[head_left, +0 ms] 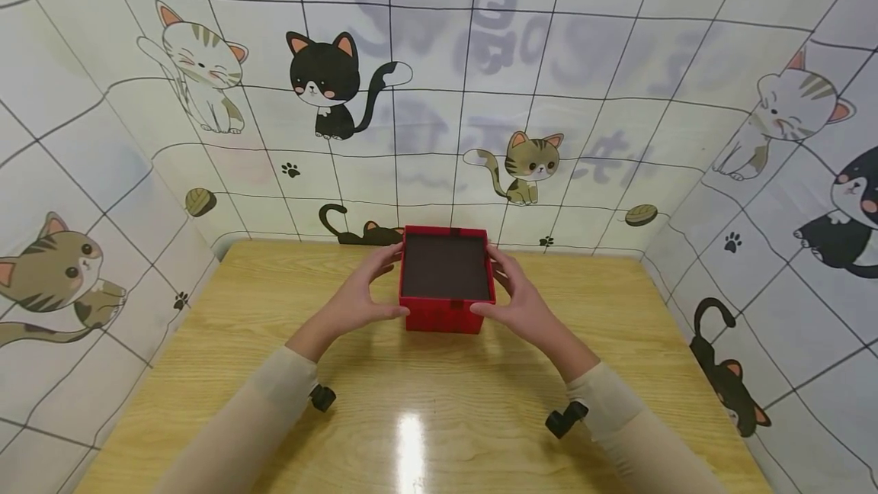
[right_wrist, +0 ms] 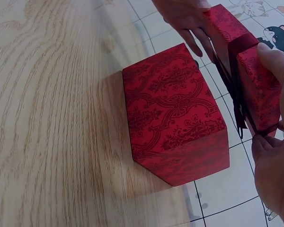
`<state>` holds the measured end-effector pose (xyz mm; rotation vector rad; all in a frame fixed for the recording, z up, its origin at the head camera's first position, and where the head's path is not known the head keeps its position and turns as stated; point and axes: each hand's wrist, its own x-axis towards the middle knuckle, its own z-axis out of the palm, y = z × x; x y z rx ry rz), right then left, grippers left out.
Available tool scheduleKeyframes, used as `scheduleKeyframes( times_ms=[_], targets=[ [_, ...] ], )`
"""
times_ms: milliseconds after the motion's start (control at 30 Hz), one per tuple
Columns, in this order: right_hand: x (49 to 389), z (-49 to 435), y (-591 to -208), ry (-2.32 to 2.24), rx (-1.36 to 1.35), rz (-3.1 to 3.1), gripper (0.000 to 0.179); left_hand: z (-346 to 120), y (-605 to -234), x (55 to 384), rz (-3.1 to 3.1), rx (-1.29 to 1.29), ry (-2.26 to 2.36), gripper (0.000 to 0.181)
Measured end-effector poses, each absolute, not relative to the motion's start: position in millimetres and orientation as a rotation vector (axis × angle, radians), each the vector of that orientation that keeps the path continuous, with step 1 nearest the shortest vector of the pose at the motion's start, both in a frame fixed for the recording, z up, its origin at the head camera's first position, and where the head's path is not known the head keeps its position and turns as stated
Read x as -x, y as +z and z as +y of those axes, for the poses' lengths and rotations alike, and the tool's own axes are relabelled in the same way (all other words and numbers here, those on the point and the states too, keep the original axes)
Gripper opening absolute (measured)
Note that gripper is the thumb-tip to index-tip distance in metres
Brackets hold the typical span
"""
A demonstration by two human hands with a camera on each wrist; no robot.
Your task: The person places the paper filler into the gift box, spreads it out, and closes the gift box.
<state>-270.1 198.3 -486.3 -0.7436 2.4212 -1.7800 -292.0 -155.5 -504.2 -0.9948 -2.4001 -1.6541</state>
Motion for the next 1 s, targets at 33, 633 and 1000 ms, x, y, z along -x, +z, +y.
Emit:
scheduleKeyframes(
  times_ms=[33, 633, 1000],
  targets=[
    [269, 198, -486, -1.782, 0.741, 2.419, 0.111, -156, -505, 292, -2.405, 0.997, -1.645, 0.112],
    [268, 208, -481, -1.601, 0.926, 2.487, 0.123, -160, -493, 288, -2.539, 0.948, -1.415, 0.113],
    [271, 213, -481, -1.638, 1.088, 2.589, 0.096, -161, -490, 287, -2.528, 0.964, -1.442, 0.111]
  ],
)
